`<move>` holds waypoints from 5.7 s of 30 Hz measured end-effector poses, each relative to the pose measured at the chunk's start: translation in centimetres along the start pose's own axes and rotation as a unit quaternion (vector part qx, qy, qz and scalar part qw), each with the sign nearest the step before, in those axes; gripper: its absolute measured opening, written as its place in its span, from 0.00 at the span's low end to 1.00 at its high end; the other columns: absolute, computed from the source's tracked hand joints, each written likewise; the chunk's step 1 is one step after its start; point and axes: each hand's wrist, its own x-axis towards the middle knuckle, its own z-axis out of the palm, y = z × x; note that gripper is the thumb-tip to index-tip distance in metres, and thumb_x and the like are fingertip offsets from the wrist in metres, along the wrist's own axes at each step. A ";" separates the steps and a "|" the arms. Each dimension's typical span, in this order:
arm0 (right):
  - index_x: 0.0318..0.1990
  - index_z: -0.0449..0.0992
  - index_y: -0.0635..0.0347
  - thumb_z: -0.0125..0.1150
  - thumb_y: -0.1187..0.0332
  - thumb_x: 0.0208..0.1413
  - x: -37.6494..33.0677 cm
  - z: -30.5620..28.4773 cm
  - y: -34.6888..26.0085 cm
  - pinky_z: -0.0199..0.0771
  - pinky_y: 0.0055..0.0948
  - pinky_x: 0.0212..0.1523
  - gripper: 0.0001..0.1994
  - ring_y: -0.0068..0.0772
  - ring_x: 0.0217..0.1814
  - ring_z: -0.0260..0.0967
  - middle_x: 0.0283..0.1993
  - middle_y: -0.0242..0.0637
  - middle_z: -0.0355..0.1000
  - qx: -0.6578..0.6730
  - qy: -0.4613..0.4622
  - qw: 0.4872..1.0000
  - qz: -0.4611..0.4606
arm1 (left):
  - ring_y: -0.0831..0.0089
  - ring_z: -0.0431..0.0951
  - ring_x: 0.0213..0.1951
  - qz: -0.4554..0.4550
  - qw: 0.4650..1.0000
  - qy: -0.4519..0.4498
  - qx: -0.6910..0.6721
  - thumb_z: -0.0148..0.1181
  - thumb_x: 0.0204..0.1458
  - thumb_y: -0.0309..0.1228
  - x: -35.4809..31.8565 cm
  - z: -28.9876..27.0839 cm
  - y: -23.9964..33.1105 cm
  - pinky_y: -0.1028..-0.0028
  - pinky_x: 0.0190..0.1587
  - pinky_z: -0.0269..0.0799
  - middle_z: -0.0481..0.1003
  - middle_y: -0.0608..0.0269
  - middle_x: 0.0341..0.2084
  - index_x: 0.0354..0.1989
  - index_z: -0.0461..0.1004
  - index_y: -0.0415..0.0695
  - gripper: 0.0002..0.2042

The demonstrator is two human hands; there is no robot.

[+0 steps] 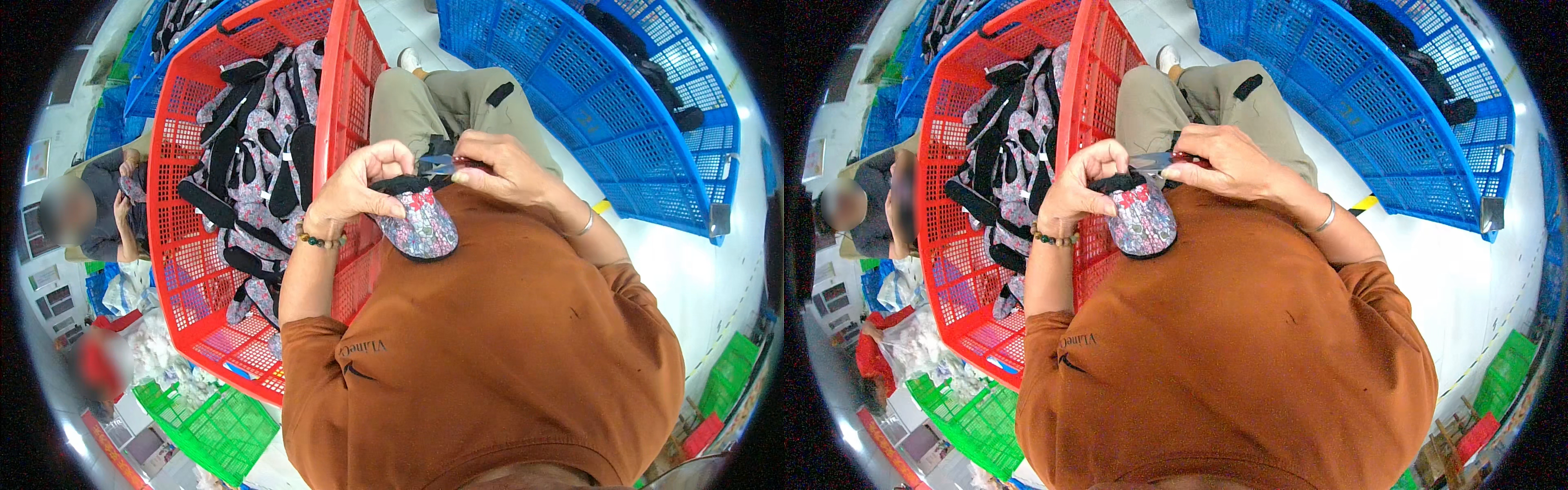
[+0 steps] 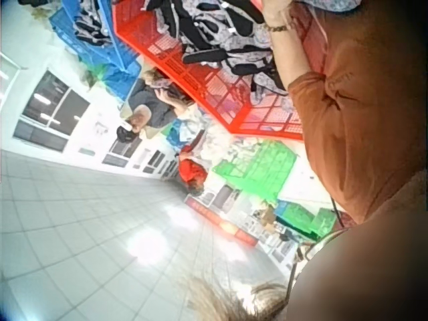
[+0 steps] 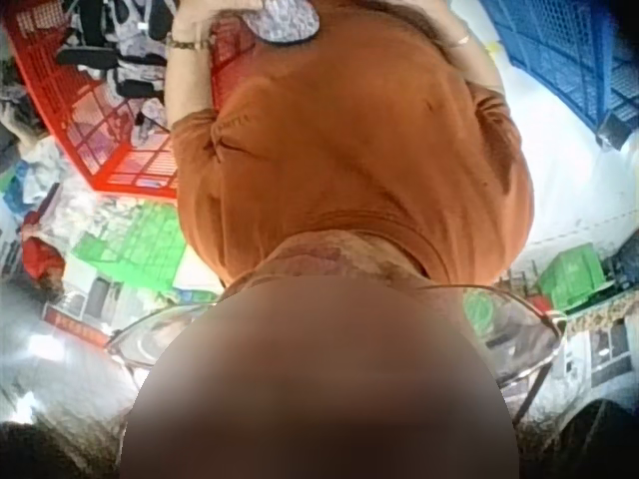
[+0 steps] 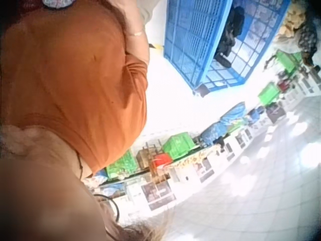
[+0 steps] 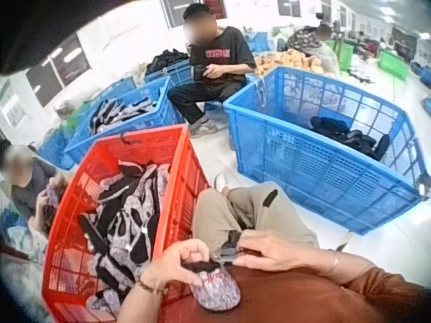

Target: The person sits on the floor and uses scissors to trim excess fabric from the edges of floral-patterned slippers. They pick up each slipper from a red basket, cut along the sole perimeter, and return the finished slipper to the basket.

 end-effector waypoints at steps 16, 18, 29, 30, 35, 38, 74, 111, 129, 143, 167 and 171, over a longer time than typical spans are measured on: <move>0.27 0.71 0.62 0.63 0.69 0.49 2.6 2.6 -1.9 0.53 0.15 0.22 0.08 0.10 0.24 0.54 0.26 0.23 0.62 0.329 0.148 0.932 0.041 | 0.83 0.73 0.33 -0.010 0.996 0.067 0.058 0.68 0.36 0.20 -0.6 0.1 0.1 0.82 0.37 0.70 0.74 0.67 0.29 0.34 0.70 0.39 0.15; 0.29 0.71 0.64 0.60 0.69 0.51 2.4 2.5 -1.7 0.56 0.16 0.24 0.07 0.11 0.26 0.56 0.26 0.24 0.63 0.310 0.155 0.938 0.013 | 0.84 0.73 0.31 -0.047 0.994 0.060 0.079 0.67 0.38 0.21 -0.8 0.4 0.3 0.83 0.36 0.70 0.75 0.69 0.27 0.31 0.73 0.38 0.10; 0.32 0.69 0.64 0.55 0.63 0.53 -1.1 0.1 0.5 0.65 0.34 0.31 0.11 0.45 0.32 0.65 0.29 0.43 0.65 -0.006 0.051 0.998 -0.027 | 0.76 0.74 0.30 0.034 0.998 0.039 -0.027 0.63 0.41 0.28 -1.1 -1.0 -0.2 0.78 0.36 0.68 0.75 0.61 0.29 0.34 0.74 0.33 0.12; 0.31 0.69 0.63 0.55 0.62 0.52 -1.2 0.6 0.6 0.64 0.35 0.29 0.12 0.44 0.30 0.64 0.28 0.42 0.64 -0.014 0.049 0.998 -0.035 | 0.76 0.74 0.31 0.037 0.998 0.041 -0.042 0.63 0.41 0.28 -1.1 -1.0 -0.4 0.77 0.37 0.68 0.75 0.60 0.29 0.34 0.74 0.33 0.13; 0.29 0.68 0.63 0.55 0.58 0.52 0.2 1.6 0.4 0.63 0.36 0.26 0.14 0.45 0.28 0.64 0.26 0.42 0.65 -0.049 0.035 0.998 -0.025 | 0.73 0.75 0.32 0.039 0.996 0.036 -0.074 0.63 0.41 0.27 -1.0 -1.7 -0.6 0.76 0.38 0.70 0.76 0.57 0.31 0.35 0.73 0.32 0.14; 0.29 0.69 0.63 0.55 0.57 0.53 1.0 2.2 0.4 0.63 0.36 0.26 0.15 0.45 0.28 0.64 0.26 0.41 0.65 -0.031 0.055 0.997 -0.034 | 0.74 0.75 0.31 0.043 0.994 0.057 -0.080 0.63 0.41 0.27 -1.1 -1.6 -0.7 0.77 0.38 0.70 0.76 0.59 0.29 0.35 0.73 0.33 0.13; 0.22 0.68 0.60 0.62 0.61 0.45 1.8 1.8 -1.0 0.60 0.31 0.18 0.14 0.38 0.19 0.63 0.19 0.37 0.61 -0.208 0.143 0.958 -0.133 | 0.80 0.73 0.30 -0.014 0.999 0.015 -0.034 0.60 0.44 0.26 -0.4 -1.3 -1.0 0.81 0.36 0.67 0.75 0.63 0.29 0.36 0.74 0.33 0.11; 0.20 0.68 0.57 0.57 0.51 0.48 0.8 -2.2 -0.6 0.64 0.32 0.19 0.18 0.38 0.22 0.68 0.20 0.36 0.65 -0.373 0.079 0.924 -0.024 | 0.82 0.75 0.30 -0.021 0.997 0.075 0.011 0.61 0.44 0.20 0.8 -0.1 -2.1 0.83 0.35 0.72 0.76 0.63 0.29 0.37 0.74 0.34 0.10; 0.21 0.67 0.57 0.59 0.54 0.46 1.0 -1.6 -2.2 0.65 0.30 0.19 0.16 0.36 0.21 0.67 0.21 0.35 0.63 -0.348 0.055 0.928 -0.119 | 0.83 0.74 0.33 -0.013 0.997 0.075 -0.001 0.61 0.40 0.16 0.9 -0.2 -2.8 0.82 0.36 0.71 0.75 0.63 0.33 0.41 0.72 0.34 0.16; 0.28 0.71 0.66 0.53 0.59 0.54 -0.7 -0.4 0.5 0.58 0.24 0.25 0.16 0.21 0.24 0.57 0.19 0.33 0.62 0.091 0.075 0.977 0.177 | 0.80 0.69 0.29 0.176 0.947 0.134 0.232 0.65 0.38 0.20 0.0 1.5 -0.1 0.79 0.33 0.65 0.73 0.66 0.25 0.30 0.76 0.35 0.08; 0.61 0.49 0.63 0.66 0.71 0.39 1.3 4.2 3.4 0.58 0.30 0.56 0.41 0.28 0.56 0.58 0.54 0.40 0.59 0.527 0.121 0.837 0.083 | 0.58 0.66 0.34 0.212 0.849 0.061 0.479 0.54 0.28 0.23 1.3 2.1 -0.6 0.68 0.40 0.62 0.65 0.56 0.28 0.28 0.66 0.38 0.13; 0.61 0.49 0.61 0.69 0.67 0.39 1.0 5.0 3.2 0.56 0.31 0.57 0.42 0.30 0.57 0.56 0.55 0.41 0.59 0.343 0.136 0.928 0.049 | 0.72 0.66 0.49 0.194 0.959 0.137 0.154 0.58 0.45 0.26 2.2 1.0 -1.9 0.71 0.51 0.63 0.66 0.59 0.43 0.50 0.59 0.38 0.22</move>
